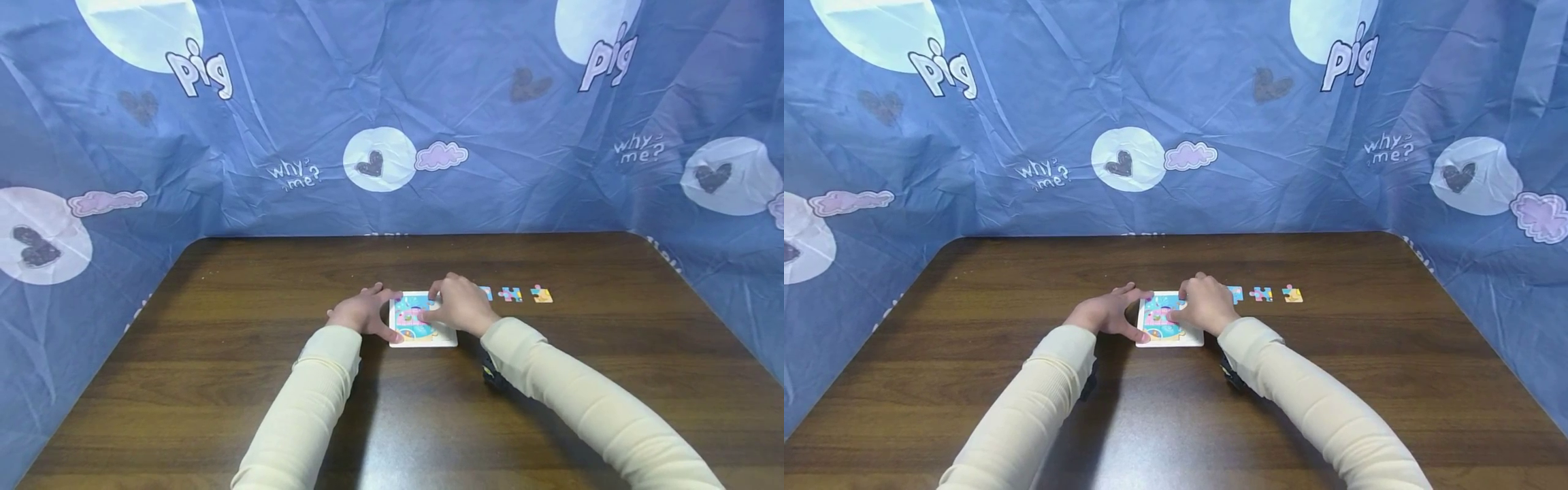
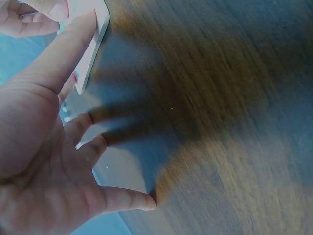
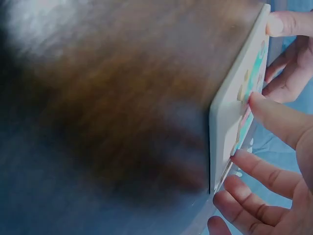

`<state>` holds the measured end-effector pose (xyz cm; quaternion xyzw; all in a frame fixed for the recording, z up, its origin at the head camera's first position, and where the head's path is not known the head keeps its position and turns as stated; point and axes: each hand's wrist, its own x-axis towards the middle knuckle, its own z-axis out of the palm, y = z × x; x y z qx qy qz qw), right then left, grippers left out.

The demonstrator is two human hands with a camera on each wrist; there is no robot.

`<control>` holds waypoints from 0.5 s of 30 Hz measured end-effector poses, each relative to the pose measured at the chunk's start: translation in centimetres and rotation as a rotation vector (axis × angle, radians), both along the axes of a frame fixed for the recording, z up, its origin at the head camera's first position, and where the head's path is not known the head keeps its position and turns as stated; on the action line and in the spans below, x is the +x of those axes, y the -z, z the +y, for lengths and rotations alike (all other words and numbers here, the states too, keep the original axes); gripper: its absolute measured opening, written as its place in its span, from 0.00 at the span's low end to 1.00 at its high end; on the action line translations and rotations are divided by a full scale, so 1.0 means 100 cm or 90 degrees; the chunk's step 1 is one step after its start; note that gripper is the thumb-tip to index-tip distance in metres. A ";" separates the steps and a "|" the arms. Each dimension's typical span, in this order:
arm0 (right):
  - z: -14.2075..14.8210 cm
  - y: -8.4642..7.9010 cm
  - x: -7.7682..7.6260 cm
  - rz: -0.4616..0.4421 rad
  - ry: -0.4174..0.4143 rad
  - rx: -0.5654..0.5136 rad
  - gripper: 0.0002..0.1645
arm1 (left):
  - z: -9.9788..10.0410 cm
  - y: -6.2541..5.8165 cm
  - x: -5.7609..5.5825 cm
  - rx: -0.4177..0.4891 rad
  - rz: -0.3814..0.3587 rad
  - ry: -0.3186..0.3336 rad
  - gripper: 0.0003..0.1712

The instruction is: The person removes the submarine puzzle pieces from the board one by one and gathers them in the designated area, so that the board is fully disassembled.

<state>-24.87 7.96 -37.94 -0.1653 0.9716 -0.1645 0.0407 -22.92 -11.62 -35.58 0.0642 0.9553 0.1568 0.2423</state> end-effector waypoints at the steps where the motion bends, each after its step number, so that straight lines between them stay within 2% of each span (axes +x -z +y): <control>1: 0.000 0.000 0.000 0.000 0.001 0.000 0.26 | 0.000 0.000 0.000 -0.003 -0.001 0.000 0.51; 15: -0.002 0.002 -0.001 0.008 0.000 0.010 0.21 | 0.001 0.001 -0.002 -0.027 -0.004 0.015 0.51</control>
